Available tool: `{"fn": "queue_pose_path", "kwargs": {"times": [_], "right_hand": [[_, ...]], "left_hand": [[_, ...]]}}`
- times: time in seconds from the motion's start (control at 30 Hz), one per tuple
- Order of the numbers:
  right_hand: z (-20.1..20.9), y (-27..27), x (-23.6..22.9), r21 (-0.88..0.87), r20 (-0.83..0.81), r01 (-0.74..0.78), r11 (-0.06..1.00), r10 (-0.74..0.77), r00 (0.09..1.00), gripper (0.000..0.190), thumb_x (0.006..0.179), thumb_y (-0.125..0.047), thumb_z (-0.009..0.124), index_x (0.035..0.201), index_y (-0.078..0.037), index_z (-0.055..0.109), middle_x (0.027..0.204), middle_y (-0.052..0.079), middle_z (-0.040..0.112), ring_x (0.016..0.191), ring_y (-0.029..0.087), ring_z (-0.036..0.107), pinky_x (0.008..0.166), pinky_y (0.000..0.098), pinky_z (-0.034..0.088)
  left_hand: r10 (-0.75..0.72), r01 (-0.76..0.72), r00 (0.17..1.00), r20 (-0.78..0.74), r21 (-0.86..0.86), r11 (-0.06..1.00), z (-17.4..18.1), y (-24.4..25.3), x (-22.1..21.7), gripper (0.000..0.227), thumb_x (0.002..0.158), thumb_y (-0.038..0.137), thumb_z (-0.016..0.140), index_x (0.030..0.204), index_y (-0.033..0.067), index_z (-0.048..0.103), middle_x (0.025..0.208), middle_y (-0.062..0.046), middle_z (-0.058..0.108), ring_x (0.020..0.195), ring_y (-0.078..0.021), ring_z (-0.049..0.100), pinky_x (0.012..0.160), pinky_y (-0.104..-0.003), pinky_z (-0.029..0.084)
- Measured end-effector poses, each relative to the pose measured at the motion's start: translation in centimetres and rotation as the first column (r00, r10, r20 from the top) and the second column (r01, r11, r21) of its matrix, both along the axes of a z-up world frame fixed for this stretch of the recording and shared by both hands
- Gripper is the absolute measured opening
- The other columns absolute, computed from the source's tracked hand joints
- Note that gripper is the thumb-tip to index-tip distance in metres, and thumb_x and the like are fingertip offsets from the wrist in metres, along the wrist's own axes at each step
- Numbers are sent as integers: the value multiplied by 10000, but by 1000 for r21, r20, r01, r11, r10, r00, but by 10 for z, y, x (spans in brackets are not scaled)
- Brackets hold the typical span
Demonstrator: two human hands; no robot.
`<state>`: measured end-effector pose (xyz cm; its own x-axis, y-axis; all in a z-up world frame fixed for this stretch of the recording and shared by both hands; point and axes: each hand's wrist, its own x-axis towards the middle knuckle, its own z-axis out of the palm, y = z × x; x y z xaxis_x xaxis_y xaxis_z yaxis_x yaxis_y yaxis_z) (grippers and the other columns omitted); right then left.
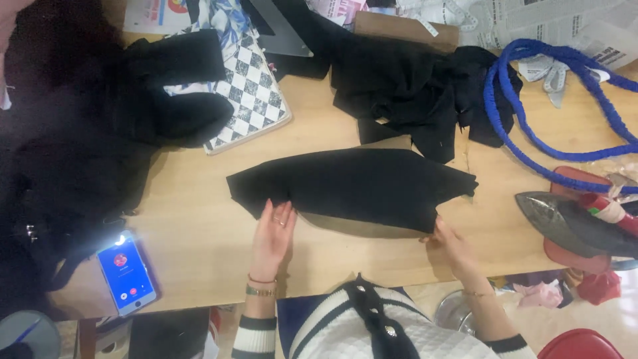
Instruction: The person irons a piece of patterned fabric and then a black garment on a wooden table. They use a steam iron to smooth the fabric, frequently adjusting the garment's position and folding it to reach different sections. A wooden block is also handled and placed on the table during the process.
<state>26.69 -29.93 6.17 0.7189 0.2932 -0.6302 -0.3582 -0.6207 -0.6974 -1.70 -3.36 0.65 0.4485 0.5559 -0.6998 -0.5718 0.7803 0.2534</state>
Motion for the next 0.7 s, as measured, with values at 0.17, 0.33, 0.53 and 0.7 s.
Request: {"fn": "queue_pose_path", "kwargs": {"times": [0.17,0.33,0.53,0.7], "right_hand": [[-24,31,20,168,104,33,985,-51,993,598,996,-404,670,1453,-35,556,1495,235,511,1418,356,442,1180,533,317],[-109,47,101,313,234,156,937,-235,943,692,991,-278,765,1473,90,431,1518,341,421,1455,414,366,1196,573,268],[-121,60,139,482,349,60,874,-254,902,557,1052,-310,777,1389,48,517,1377,321,550,1288,321,554,1027,484,497],[26,99,48,431,-17,30,902,-25,1000,724,977,-286,690,1590,-122,341,1604,272,345,1479,444,323,1168,655,267]], "left_hand": [[75,-64,995,-70,149,987,-52,37,4,205,989,292,728,977,125,610,906,11,630,973,-154,664,960,-302,529],[178,-159,983,-49,265,951,-47,61,7,205,986,320,722,1127,201,632,1131,38,627,1192,-167,586,1175,-365,354],[226,-257,946,231,113,960,-38,42,18,376,1043,317,534,1392,178,555,1536,-108,513,1487,-292,402,1275,-600,122],[102,-122,985,141,141,982,-135,48,17,287,1035,298,625,1270,135,657,1396,-103,644,1362,-237,553,1259,-458,299]]}}
